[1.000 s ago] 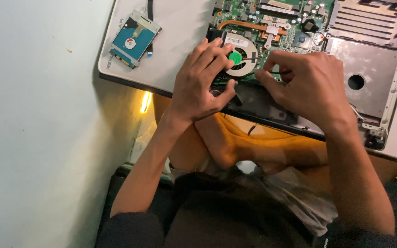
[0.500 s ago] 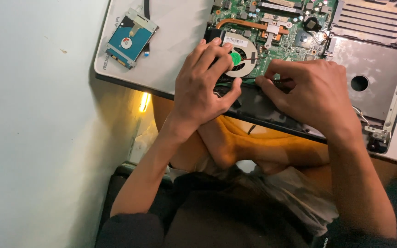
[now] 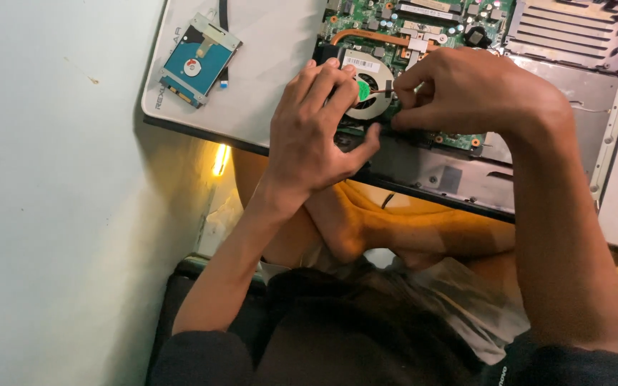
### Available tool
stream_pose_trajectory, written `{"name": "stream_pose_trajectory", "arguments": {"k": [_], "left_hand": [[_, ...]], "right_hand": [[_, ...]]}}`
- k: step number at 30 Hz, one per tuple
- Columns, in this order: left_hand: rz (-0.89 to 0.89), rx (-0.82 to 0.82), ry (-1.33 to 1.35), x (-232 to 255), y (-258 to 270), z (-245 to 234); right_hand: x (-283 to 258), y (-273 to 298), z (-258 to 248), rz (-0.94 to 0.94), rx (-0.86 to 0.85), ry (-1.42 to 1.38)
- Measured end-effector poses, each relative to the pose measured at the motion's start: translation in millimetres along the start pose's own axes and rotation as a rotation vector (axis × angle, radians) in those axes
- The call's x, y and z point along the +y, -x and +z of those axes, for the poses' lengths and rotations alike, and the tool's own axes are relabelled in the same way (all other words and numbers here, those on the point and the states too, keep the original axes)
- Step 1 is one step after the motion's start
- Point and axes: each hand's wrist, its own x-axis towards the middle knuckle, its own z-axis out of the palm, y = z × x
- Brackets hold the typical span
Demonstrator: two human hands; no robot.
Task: Connecting internal ribbon cables to a laptop motherboard and cleaning the components with a brush.
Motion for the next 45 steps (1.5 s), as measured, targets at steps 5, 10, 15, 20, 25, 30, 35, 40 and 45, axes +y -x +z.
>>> {"name": "stream_pose_trajectory", "arguments": {"k": [5, 10, 15, 20, 25, 30, 35, 40, 45], "left_hand": [[-0.013, 0.028, 0.008, 1.4, -1.1, -1.1], [-0.006, 0.032, -0.016, 1.8, -1.6, 1.3], [0.032, 0.052, -0.072, 3.9, -1.8, 2.2], [-0.011, 0.078, -0.044, 14.2, -10.6, -3.6], [-0.064, 0.101, -0.021, 23.5, -12.3, -4.6], [-0.041, 0.133, -0.017, 23.1, -11.0, -2.8], [-0.003, 0.126, -0.061, 24.0, -10.5, -5.5], [-0.005, 0.123, -0.096, 19.4, -7.6, -1.1], [0.03, 0.039, -0.017, 0.0, 3.3, -1.7]], "right_hand": [[0.7, -6.1, -8.2, 0.01, -0.028, 0.012], [5.3, 0.9, -1.3, 0.017, 0.079, 0.256], [0.6, 10.5, 10.7, 0.009, 0.185, 0.432], [-3.6, -11.6, -16.4, 0.017, -0.077, 0.089], [-26.4, -17.4, -25.7, 0.097, -0.147, 0.134], [-1.5, -12.6, -3.0, -0.022, 0.161, 0.355], [17.2, -0.9, 15.2, -0.181, 0.342, 0.306], [37.1, 6.4, 34.5, -0.302, 0.497, 0.237], [34.9, 2.6, 33.5, -0.322, 0.485, 0.143]]}}
